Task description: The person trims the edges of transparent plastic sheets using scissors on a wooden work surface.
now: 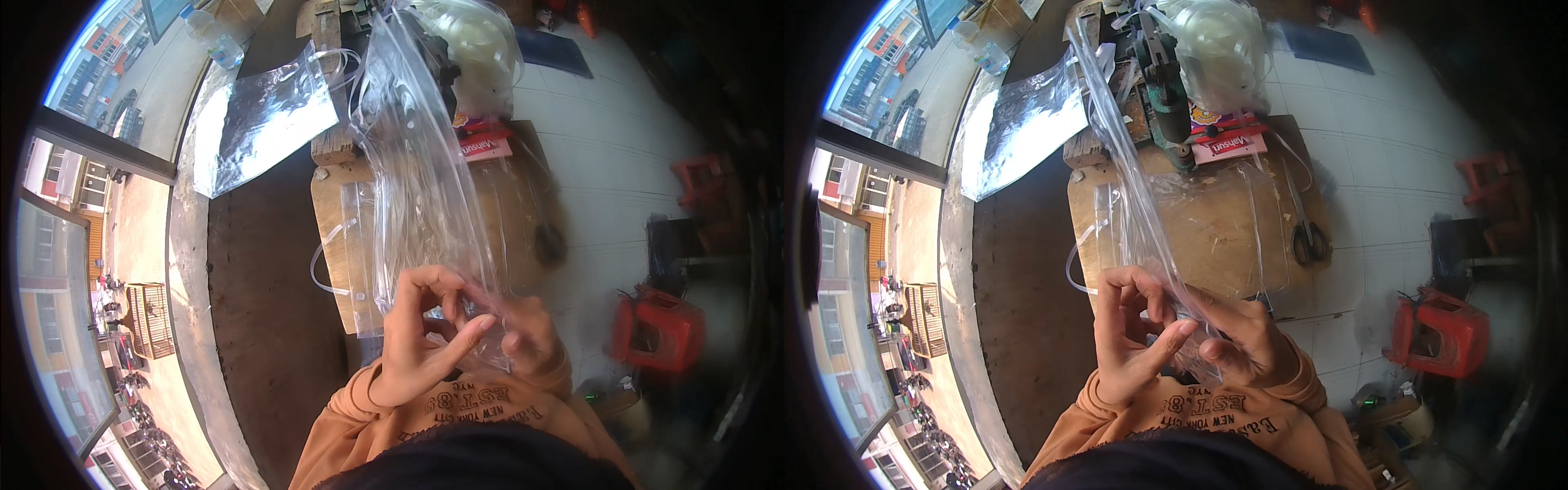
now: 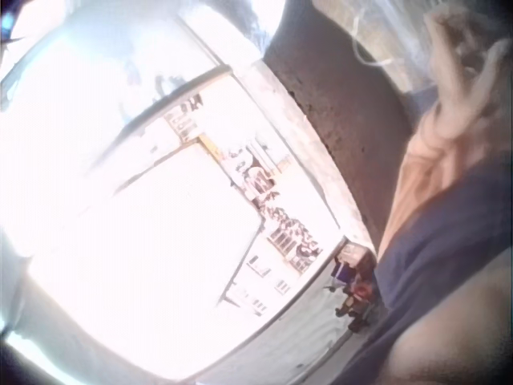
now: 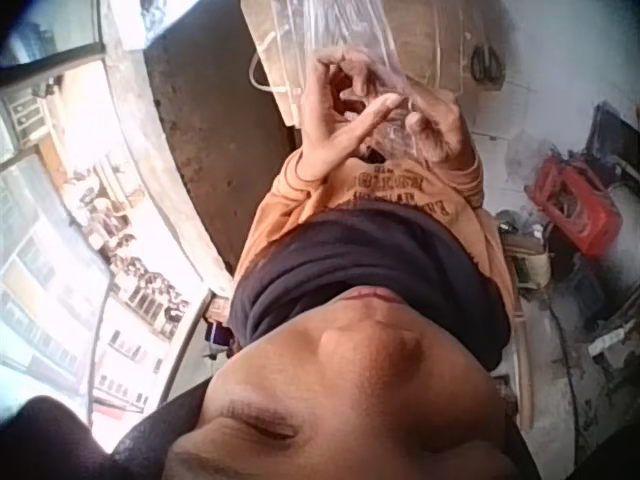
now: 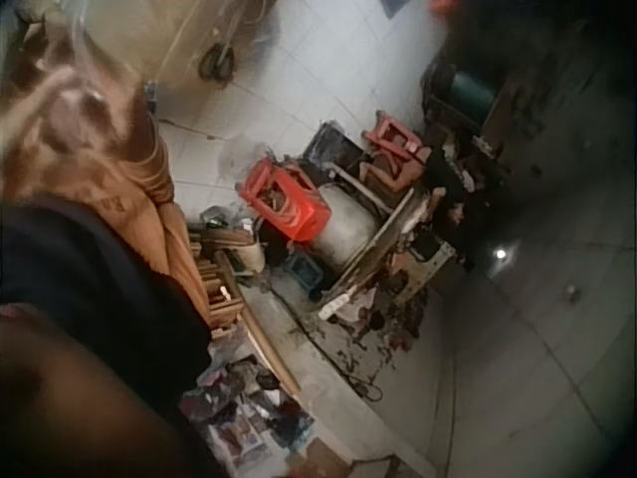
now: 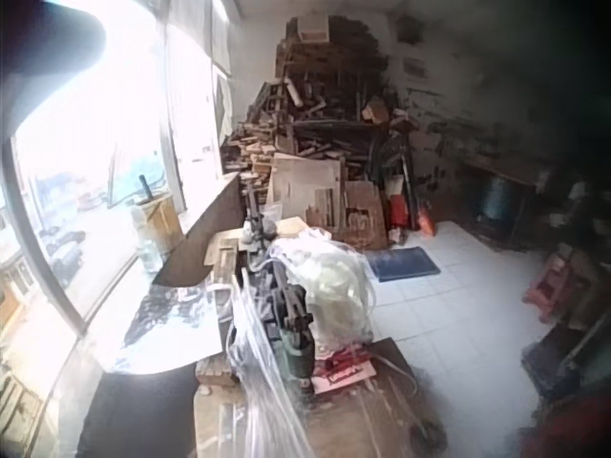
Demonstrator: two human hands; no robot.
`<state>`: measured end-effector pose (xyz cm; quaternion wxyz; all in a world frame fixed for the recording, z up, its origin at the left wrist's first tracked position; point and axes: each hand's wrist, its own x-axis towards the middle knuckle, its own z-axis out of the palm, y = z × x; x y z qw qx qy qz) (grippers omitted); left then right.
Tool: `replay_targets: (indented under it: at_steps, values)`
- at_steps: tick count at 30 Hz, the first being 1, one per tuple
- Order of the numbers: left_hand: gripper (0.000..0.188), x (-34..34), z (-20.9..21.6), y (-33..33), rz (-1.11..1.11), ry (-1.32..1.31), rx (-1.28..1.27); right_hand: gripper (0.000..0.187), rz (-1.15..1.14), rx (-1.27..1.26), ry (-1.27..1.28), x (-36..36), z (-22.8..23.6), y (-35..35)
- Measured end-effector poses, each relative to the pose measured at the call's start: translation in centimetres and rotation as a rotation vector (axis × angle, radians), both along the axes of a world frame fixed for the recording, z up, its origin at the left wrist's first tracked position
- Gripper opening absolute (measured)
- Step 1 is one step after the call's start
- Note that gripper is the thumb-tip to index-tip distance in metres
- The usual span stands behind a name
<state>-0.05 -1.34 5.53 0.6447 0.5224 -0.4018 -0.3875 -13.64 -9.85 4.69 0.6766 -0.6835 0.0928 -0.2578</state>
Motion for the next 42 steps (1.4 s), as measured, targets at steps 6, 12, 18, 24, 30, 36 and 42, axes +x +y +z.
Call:
replay_targets:
  at_steps: [6,12,18,24,30,36,42]
  values:
    - [0.042,-1.4,-1.1,-1.8,-0.008,0.005,-0.001,0.054,-0.204,0.351,0.231,-1.8,2.2,0.4]
    - [0.037,-1.9,-0.7,-2.3,0.062,-0.192,0.066,0.052,-0.193,0.550,0.172,-1.8,0.6,-0.2]
    - [0.016,-1.6,-1.3,-2.9,-0.012,0.059,-0.026,0.052,-0.189,0.739,0.113,-1.4,0.8,-0.6]
    - [0.016,-0.1,-1.5,-2.0,-0.107,0.270,-0.011,0.058,-0.155,0.873,0.040,-0.7,-0.1,-1.0]
    - [0.011,-0.3,-1.3,-1.4,-0.100,0.155,-0.065,0.056,-0.131,1.034,0.021,-0.7,-1.1,-1.6]
    - [0.008,-0.6,-0.4,-1.3,-0.031,0.196,-0.015,0.042,-0.271,0.603,0.096,0.4,0.3,-2.3]
    - [0.013,-0.6,-1.9,-2.7,0.088,0.256,-0.017,0.029,-0.726,-0.547,-0.166,-2.8,2.8,-1.9]
